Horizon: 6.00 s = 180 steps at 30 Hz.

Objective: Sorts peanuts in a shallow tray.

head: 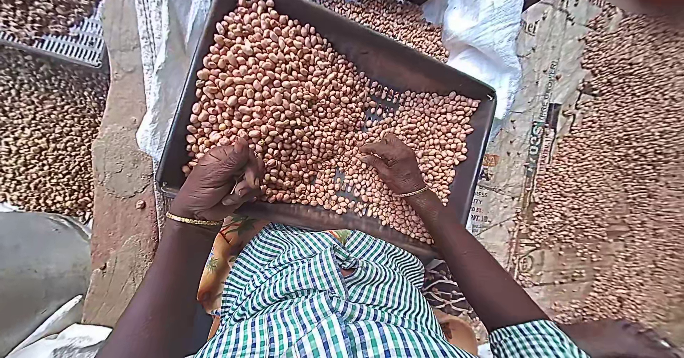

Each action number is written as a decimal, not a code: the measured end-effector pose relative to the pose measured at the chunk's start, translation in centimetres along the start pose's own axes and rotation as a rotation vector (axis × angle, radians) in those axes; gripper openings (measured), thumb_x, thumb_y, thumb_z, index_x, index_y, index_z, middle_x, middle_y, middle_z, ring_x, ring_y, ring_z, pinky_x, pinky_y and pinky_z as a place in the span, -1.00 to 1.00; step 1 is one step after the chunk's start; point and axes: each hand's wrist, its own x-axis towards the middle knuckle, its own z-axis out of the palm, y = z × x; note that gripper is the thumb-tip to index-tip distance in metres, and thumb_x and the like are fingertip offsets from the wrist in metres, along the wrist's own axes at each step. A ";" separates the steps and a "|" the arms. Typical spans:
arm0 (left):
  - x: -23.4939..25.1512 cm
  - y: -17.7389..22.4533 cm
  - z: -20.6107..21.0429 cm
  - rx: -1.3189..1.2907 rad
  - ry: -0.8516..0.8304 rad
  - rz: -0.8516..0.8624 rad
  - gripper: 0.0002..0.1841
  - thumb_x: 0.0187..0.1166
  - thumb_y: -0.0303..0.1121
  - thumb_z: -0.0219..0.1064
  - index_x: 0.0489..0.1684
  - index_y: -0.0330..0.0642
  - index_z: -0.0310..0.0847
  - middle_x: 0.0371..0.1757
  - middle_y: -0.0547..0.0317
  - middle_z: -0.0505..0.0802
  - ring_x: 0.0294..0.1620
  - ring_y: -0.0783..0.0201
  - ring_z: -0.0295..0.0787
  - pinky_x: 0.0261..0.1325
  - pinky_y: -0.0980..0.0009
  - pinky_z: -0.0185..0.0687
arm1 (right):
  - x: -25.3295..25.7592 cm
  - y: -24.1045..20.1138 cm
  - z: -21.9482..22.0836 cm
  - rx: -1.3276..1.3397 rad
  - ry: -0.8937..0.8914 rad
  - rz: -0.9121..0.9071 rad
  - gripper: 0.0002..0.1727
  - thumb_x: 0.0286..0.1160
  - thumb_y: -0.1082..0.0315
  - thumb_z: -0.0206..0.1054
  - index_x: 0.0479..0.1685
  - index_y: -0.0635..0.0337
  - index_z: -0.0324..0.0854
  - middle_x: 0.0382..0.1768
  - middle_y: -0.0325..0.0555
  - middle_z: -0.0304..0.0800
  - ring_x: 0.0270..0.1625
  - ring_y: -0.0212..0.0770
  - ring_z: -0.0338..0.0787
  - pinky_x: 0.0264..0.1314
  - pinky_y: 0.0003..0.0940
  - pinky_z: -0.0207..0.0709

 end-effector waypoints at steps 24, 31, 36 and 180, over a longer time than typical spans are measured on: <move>0.1 0.4 0.2 -0.111 -0.008 -0.077 -0.50 0.72 0.04 0.19 -0.60 -0.02 0.79 -0.71 0.46 0.71 -0.77 0.70 0.53 -0.67 0.81 0.42 | 1.6 0.5 -2.1 0.821 0.273 0.249 -0.82 0.57 0.50 0.19 -0.14 -0.01 0.63 -0.47 -0.62 0.65 -0.46 -0.71 0.55 -0.32 -0.75 0.46; 0.5 0.1 0.7 -0.146 0.060 -0.065 -0.48 0.79 -0.08 0.13 -0.69 -0.01 0.74 -0.77 0.47 0.65 -0.81 0.69 0.48 -0.70 0.79 0.40 | 2.9 -3.0 -4.9 0.118 -0.578 0.348 -0.89 0.64 0.60 0.20 -0.02 0.40 0.61 -0.20 0.01 0.66 -0.23 -0.21 0.66 -0.08 -0.29 0.54; 0.6 0.2 1.0 -0.171 0.036 -0.032 -0.46 0.83 -0.23 0.01 -0.63 -0.07 0.80 -0.71 0.40 0.78 -0.76 0.67 0.59 -0.64 0.77 0.48 | 9.1 -7.4 -4.8 -0.342 -0.930 0.141 -0.83 0.63 0.60 0.22 -0.05 0.44 0.74 -0.12 0.26 0.79 -0.01 0.18 0.76 0.16 0.10 0.51; 0.3 0.1 -0.2 0.064 -0.077 -0.113 -0.44 0.65 0.23 0.09 -0.32 0.03 0.89 -0.63 0.51 0.77 -0.74 0.73 0.54 -0.67 0.82 0.40 | -2.2 -8.2 -2.1 0.427 0.456 -0.044 -0.86 0.43 0.57 0.40 -0.20 0.55 0.78 0.07 0.18 0.87 0.24 -0.26 0.83 0.36 -0.51 0.63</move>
